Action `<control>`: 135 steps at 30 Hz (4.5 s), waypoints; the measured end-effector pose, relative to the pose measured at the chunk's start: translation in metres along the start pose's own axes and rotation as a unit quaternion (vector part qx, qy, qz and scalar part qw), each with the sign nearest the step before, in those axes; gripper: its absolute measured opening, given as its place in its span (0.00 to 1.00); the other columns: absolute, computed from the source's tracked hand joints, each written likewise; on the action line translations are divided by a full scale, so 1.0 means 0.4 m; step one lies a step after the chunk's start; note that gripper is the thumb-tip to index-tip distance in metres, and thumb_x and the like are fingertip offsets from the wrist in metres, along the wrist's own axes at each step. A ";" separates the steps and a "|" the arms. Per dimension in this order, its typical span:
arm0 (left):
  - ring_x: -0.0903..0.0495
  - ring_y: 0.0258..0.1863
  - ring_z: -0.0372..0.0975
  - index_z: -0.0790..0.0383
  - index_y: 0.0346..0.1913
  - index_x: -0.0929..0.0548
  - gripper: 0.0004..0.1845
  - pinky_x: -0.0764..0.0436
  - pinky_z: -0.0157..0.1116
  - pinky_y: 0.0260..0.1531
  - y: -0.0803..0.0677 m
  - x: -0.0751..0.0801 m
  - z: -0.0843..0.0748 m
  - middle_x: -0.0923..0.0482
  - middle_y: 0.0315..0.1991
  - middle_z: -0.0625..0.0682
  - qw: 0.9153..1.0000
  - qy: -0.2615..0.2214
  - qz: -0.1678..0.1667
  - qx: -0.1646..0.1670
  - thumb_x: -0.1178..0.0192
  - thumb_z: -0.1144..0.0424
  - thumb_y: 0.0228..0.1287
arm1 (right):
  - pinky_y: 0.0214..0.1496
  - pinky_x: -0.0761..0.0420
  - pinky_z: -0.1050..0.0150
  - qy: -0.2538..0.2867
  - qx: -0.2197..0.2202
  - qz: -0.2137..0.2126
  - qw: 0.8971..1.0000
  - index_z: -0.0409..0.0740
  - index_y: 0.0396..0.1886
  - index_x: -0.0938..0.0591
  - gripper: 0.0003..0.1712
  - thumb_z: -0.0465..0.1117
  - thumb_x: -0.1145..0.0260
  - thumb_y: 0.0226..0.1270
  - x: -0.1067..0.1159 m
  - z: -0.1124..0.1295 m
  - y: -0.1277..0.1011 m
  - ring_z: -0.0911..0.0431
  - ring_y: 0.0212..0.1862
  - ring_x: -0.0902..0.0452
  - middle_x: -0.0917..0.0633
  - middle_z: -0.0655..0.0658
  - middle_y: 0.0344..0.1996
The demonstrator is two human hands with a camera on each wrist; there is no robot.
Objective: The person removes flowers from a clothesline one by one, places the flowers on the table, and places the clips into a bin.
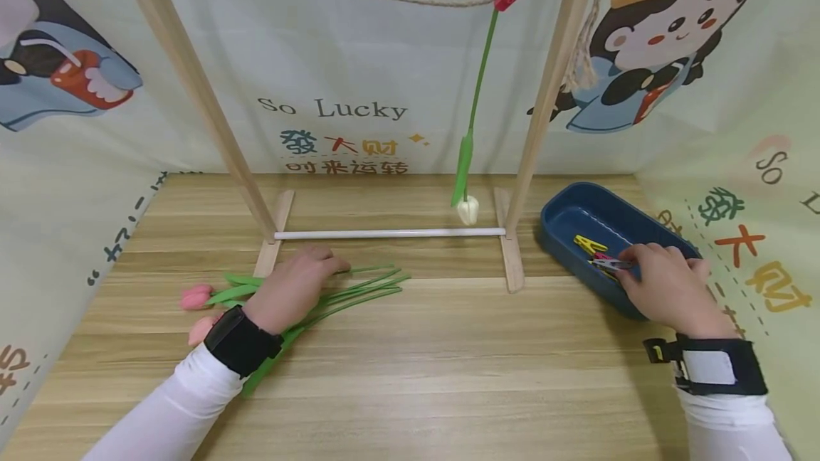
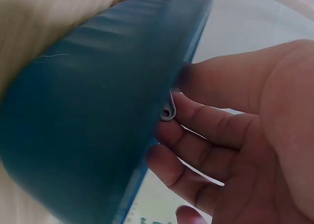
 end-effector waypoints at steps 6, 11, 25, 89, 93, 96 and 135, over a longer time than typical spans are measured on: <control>0.16 0.51 0.53 0.61 0.51 0.10 0.14 0.17 0.49 0.56 0.000 -0.012 -0.001 0.14 0.47 0.56 1.000 -0.001 0.019 0.004 0.37 0.78 0.68 | 0.43 0.39 0.31 0.004 -0.014 0.045 0.999 0.28 0.55 0.17 0.20 0.41 0.34 0.75 -0.033 -0.033 0.006 0.26 0.52 0.24 0.15 0.25 0.50; 0.15 0.49 0.51 0.62 0.49 0.09 0.13 0.15 0.48 0.52 -0.003 -0.018 -0.003 0.13 0.45 0.55 1.000 0.001 0.027 0.001 0.35 0.78 0.67 | 0.40 0.37 0.35 0.005 -0.017 0.066 0.998 0.27 0.57 0.17 0.21 0.41 0.35 0.75 -0.043 -0.050 0.010 0.26 0.51 0.22 0.15 0.23 0.51; 0.14 0.47 0.51 0.62 0.52 0.10 0.19 0.14 0.49 0.48 -0.006 0.011 -0.022 0.13 0.46 0.56 1.000 0.014 0.025 0.008 0.35 0.82 0.64 | 0.44 0.40 0.25 0.018 -0.020 0.030 0.999 0.27 0.55 0.18 0.19 0.39 0.35 0.76 -0.011 -0.056 0.002 0.25 0.48 0.21 0.14 0.24 0.47; 0.30 0.74 0.43 0.69 0.84 0.48 0.35 0.37 0.31 0.75 0.450 0.390 -0.358 0.35 0.78 0.63 0.822 -0.515 -0.206 -0.127 0.46 0.73 0.81 | 0.59 0.23 0.33 -0.176 0.297 -0.276 0.897 0.27 0.66 0.22 0.21 0.29 0.40 0.78 0.722 0.705 0.130 0.32 0.62 0.33 0.25 0.26 0.64; 0.21 0.62 0.44 0.71 0.81 0.40 0.31 0.27 0.32 0.68 0.449 0.394 -0.355 0.27 0.70 0.63 0.825 -0.507 -0.217 -0.120 0.46 0.75 0.80 | 0.54 0.25 0.35 -0.171 0.282 -0.265 0.906 0.24 0.61 0.21 0.17 0.29 0.42 0.80 0.716 0.696 0.133 0.31 0.59 0.34 0.25 0.25 0.61; 0.20 0.53 0.43 0.69 0.79 0.33 0.28 0.21 0.34 0.59 0.445 0.399 -0.349 0.23 0.64 0.60 0.834 -0.489 -0.232 -0.105 0.46 0.76 0.79 | 0.51 0.27 0.37 -0.171 0.284 -0.264 0.906 0.23 0.60 0.21 0.16 0.30 0.44 0.81 0.714 0.694 0.131 0.31 0.57 0.34 0.24 0.25 0.59; 0.20 0.42 0.45 0.67 0.70 0.22 0.25 0.19 0.35 0.43 0.392 0.376 -0.272 0.21 0.51 0.58 0.858 -0.444 -0.254 -0.044 0.40 0.80 0.73 | 0.66 0.28 0.41 -0.126 0.277 -0.374 0.876 0.31 0.63 0.20 0.18 0.37 0.45 0.85 0.756 0.614 0.043 0.32 0.65 0.31 0.20 0.28 0.61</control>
Point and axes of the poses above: each hand's wrist, its own y-axis towards the middle knuckle, its own x-axis out of the back of the hand, z = x × y, the point moved 10 cm from there along y, towards the middle knuckle
